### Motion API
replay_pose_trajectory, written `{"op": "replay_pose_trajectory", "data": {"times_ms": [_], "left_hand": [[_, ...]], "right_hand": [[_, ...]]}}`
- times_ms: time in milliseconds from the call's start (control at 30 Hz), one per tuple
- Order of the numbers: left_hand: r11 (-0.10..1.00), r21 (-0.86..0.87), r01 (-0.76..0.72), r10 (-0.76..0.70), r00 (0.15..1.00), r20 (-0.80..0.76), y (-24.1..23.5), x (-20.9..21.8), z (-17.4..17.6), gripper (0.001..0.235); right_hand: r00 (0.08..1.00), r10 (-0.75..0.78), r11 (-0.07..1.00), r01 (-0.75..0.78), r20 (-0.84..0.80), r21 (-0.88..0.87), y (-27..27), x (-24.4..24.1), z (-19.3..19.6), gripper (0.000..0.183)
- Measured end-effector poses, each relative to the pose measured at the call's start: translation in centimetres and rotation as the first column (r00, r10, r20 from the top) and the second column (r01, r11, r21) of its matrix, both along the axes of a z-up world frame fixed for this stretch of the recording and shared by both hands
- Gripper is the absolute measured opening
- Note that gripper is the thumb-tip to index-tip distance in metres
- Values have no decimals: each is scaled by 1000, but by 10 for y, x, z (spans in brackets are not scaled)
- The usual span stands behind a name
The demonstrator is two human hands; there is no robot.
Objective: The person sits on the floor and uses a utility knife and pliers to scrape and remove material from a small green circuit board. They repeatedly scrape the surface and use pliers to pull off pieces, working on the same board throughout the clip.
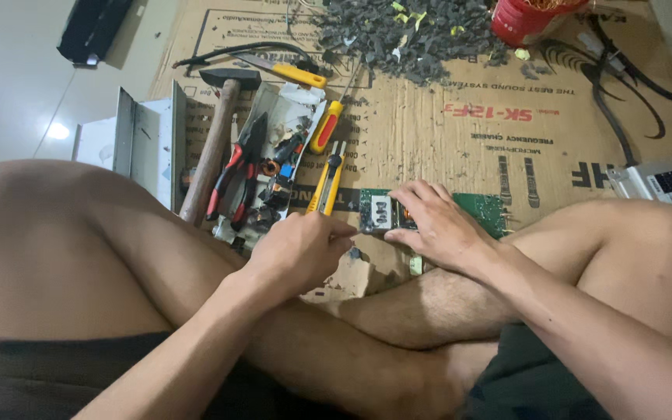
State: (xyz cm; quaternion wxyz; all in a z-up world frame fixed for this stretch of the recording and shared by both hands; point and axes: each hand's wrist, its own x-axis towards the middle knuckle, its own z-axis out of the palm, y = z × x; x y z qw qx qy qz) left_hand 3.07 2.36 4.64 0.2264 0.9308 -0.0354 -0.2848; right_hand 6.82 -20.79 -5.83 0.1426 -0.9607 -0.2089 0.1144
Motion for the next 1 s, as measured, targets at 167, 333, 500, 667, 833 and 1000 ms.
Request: {"op": "replay_pose_trajectory", "data": {"times_ms": [167, 333, 500, 667, 833, 1000], "left_hand": [[999, -29, 38, -39, 998, -43, 2, 6, -1, 35], [998, -52, 25, -30, 994, -104, 4, 11, -8, 36], [985, -145, -89, 75, 992, -101, 6, 16, -3, 36], [945, -259, -200, 145, 965, -217, 13, 21, -33, 36], [863, -361, -354, 239, 915, -325, 12, 26, -29, 39], [814, -366, -451, 279, 856, -436, 9, 32, -27, 41]], "right_hand": [[999, 36, 999, -35, -34, 30, -6, -1, 13, 60], [994, 107, 993, -108, 16, 56, -12, 1, 10, 59], [994, -9, 999, 13, -107, 38, 0, -1, 25, 73], [996, -6, 1000, 8, -89, 19, 5, -4, 26, 68], [997, 38, 999, -39, -67, -12, -5, 1, 14, 66], [994, 31, 999, -32, -105, -4, -11, 6, 4, 66]]}}
